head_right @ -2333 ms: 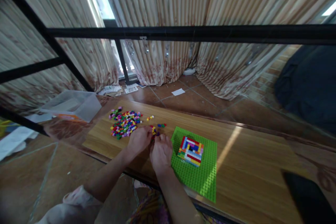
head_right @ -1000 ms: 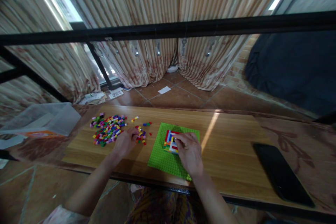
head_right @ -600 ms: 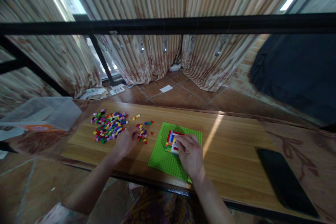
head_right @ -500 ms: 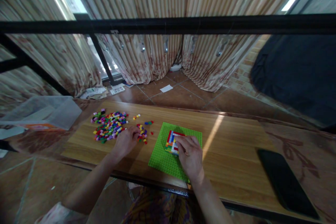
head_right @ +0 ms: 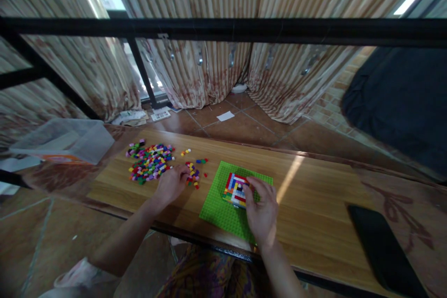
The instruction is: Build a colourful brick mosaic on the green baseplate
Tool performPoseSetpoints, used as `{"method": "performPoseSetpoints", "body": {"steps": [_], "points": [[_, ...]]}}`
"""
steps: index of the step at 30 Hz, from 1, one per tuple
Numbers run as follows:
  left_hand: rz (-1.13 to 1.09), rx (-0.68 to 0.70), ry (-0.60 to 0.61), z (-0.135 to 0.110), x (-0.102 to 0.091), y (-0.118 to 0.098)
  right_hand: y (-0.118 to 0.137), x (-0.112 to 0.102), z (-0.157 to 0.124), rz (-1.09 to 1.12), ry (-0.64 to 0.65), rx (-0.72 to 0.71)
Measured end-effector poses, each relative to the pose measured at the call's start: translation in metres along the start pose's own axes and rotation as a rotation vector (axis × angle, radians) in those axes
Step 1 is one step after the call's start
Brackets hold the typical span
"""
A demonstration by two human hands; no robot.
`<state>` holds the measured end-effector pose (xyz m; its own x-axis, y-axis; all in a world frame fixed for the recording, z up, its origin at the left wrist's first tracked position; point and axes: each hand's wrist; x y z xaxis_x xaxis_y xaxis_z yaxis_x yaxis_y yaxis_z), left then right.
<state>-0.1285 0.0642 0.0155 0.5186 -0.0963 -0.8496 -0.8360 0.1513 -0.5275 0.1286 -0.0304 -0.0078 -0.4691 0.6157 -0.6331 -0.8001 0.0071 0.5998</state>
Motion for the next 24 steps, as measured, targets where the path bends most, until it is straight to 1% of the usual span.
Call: {"method": "performPoseSetpoints", "body": {"steps": [5,9,13,16,19,24], "points": [[-0.016,-0.015,0.014,0.0,-0.001,-0.001,0.0,0.008,0.003,0.042,0.035,0.116],[-0.055,-0.021,0.021,0.0,-0.001,-0.001,0.001,0.014,0.005,0.149,0.083,0.255],[-0.025,-0.017,0.014,-0.001,-0.002,-0.003,0.0,0.015,0.007,0.322,0.187,0.443],[-0.003,-0.009,0.029,-0.002,-0.003,-0.004,0.002,0.012,0.011,0.398,0.266,0.54],[0.0,0.001,0.035,-0.002,-0.003,-0.003,0.006,0.008,0.015,0.432,0.302,0.573],[0.0,-0.008,0.031,-0.001,-0.001,-0.003,0.01,0.006,0.019,0.461,0.333,0.557]]}}
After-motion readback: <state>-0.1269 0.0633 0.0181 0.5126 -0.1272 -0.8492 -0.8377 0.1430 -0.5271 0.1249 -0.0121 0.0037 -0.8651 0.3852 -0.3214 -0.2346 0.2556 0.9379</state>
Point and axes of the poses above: each hand's wrist, its own z-axis towards the middle knuckle, its own x-axis out of the palm, y = z × x, and after that the axes turned 14 degrees about -z, right-handed
